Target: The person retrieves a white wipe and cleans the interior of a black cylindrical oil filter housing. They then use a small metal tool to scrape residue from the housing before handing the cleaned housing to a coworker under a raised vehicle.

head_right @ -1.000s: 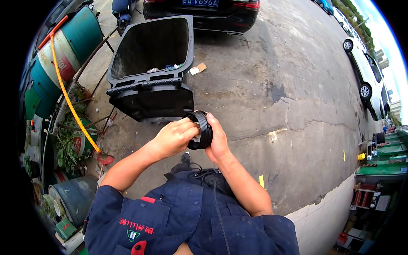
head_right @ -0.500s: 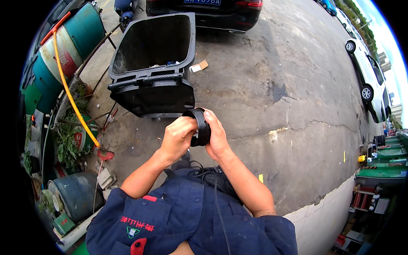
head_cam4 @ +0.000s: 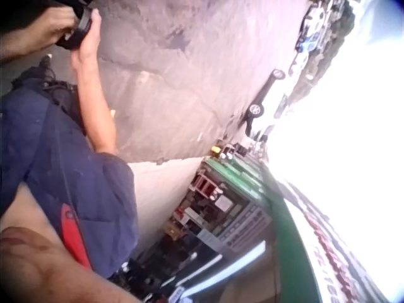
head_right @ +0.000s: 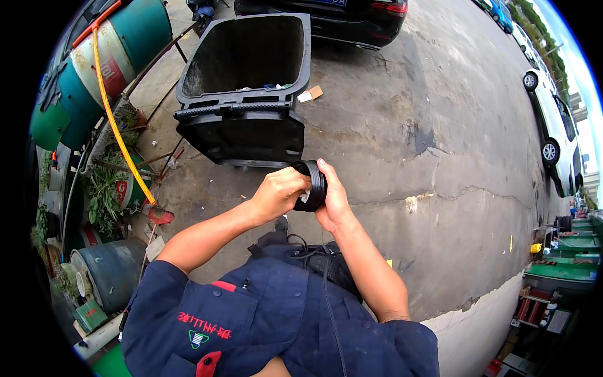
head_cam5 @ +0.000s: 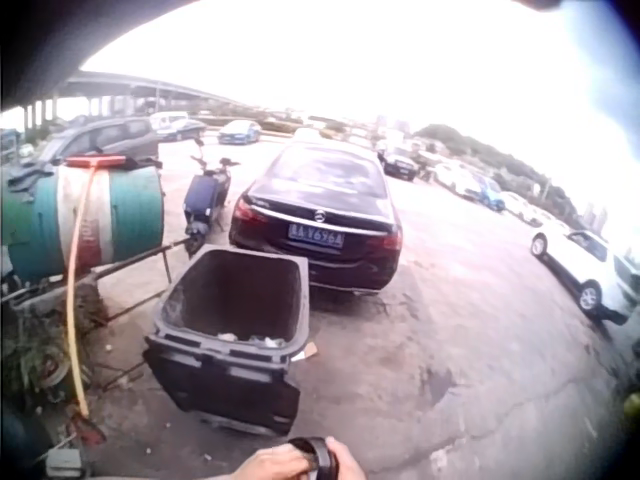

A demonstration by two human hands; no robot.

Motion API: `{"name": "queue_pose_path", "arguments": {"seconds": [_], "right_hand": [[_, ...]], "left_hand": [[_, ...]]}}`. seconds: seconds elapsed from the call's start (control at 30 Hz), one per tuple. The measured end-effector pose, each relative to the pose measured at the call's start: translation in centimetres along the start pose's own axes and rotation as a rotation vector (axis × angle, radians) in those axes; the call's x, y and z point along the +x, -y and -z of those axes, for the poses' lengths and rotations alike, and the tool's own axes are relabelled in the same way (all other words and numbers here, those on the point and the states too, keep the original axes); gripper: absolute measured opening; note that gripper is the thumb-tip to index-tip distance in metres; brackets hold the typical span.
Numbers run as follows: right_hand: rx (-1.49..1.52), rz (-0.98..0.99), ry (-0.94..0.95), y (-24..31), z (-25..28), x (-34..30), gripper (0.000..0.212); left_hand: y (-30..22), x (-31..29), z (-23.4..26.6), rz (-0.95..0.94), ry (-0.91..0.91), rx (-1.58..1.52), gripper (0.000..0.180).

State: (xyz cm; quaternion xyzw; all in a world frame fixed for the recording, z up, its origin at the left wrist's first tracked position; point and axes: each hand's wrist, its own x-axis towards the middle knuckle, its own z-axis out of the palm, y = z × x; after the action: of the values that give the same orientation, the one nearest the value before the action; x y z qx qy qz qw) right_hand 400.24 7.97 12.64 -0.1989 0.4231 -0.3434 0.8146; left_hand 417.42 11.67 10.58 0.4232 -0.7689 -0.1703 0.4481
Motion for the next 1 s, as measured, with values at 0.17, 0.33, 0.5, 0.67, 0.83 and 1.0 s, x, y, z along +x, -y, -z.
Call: {"name": "queue_pose_path", "arguments": {"seconds": [0.17,0.33,0.5,0.67,0.83,1.0], "right_hand": [[-0.017,-0.123,0.034,-1.2,0.1,2.4,0.051],[0.091,-0.028,0.13,-0.1,0.0,2.5,0.071],[0.154,0.021,0.172,-0.2,-1.0,2.7,0.072],[0.219,0.086,0.027,-1.5,-2.1,3.1,0.052],[0.137,0.06,-0.104,-2.9,-1.8,3.3,0.042],[0.068,0.095,-0.163,-2.6,-1.9,3.6,0.042]], "left_hand": [[2.3,0.7,2.5,0.104,0.286,0.047,0.028],[1.7,0.5,9.0,0.349,-0.135,-0.432,0.028],[2.1,1.7,9.5,0.496,-0.291,-0.617,0.029],[2.8,3.5,5.6,-0.045,0.087,0.02,0.033],[4.8,3.5,4.1,-0.192,0.404,0.232,0.028],[6.2,3.4,4.0,-0.141,0.339,0.053,0.031]]}}
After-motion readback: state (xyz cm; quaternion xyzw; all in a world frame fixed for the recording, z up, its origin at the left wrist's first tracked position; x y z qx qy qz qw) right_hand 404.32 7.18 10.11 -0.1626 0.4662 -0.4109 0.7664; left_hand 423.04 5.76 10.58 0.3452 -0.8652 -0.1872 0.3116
